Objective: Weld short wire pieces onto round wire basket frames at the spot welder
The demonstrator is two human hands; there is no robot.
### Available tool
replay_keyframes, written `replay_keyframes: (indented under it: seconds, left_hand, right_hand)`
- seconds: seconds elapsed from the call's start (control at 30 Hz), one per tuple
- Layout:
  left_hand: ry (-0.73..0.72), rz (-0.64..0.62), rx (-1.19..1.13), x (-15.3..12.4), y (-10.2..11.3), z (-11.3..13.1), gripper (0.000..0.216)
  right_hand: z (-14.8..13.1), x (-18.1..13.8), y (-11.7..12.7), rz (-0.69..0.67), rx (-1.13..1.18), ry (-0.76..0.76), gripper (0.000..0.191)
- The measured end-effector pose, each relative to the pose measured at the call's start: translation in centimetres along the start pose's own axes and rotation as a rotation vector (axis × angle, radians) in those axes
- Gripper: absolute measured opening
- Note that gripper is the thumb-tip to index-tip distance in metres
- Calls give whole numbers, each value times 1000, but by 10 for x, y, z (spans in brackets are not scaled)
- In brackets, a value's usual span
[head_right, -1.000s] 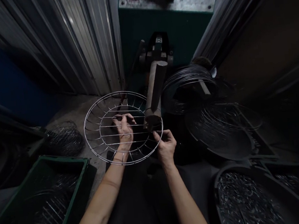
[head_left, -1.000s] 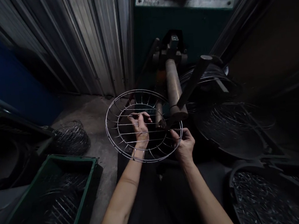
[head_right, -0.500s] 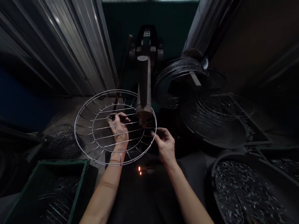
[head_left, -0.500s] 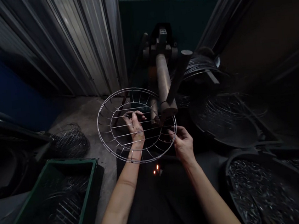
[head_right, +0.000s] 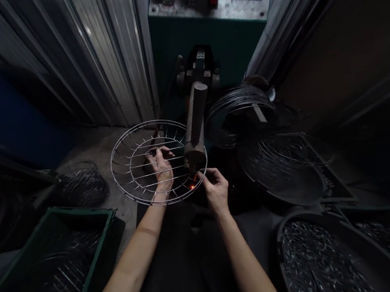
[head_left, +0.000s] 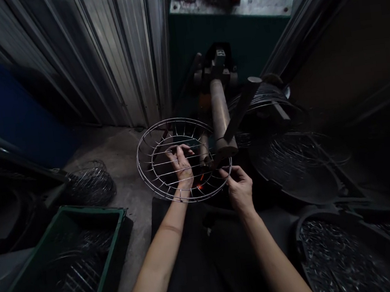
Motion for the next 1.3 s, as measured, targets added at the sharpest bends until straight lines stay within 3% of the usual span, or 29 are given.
replay_keyframes:
  seconds: [0.2, 0.3, 0.4, 0.5, 0.63, 0.8, 0.9, 0.97, 1.03, 1.1, 1.2, 1.3]
  left_hand:
    - [-22, -41, 249, 1, 1, 0, 14]
    - [-53, -77, 278, 1, -3, 4, 12]
    - [-56, -103, 310, 1, -6, 7, 11]
    - [-83, -130, 328, 0, -8, 18, 13]
    - [-93, -268, 464, 3, -15, 45, 29]
    - [-214, -540, 840, 15, -49, 87, 34]
    - [-277, -752, 1020, 22, -75, 94, 38]
    - [-313, -849, 1118, 25, -77, 95, 37]
    - [-310, -880, 1225, 30, -58, 98, 33]
    - [-268, -921, 1423, 29, -19, 102, 36]
    - [-82, -906, 1783, 21, 68, 120, 40]
    - [206, -693, 2080, 8, 162, 155, 52]
  right_hand:
    - [7, 1, -3, 5, 71, -26, 28]
    - [8, -6, 8, -16, 34, -33, 34]
    - [18, -24, 41, -55, -182, -22, 37]
    - [50, -47, 91, -92, -517, 2, 40]
    - [93, -67, 139, -102, -935, 206, 56]
    - [113, -76, 132, -225, -1203, 293, 51]
    - [106, -73, 120, -256, -1223, 319, 47]
    - [103, -71, 116, -253, -1195, 326, 49]
    - [101, -71, 116, -248, -1146, 331, 53]
    - [100, -74, 118, -246, -1112, 332, 57]
    - [102, -79, 123, -227, -1113, 318, 59]
    - [109, -80, 123, -233, -1102, 305, 55]
Point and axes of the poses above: each hand's wrist, its own x-axis towards the middle knuckle, its own y-axis out of the back of the hand, z = x × y, the point moved 7 cm from there along x, towards the middle knuckle, and after that the axes turned 4 degrees about z, right-handed, at the moved point
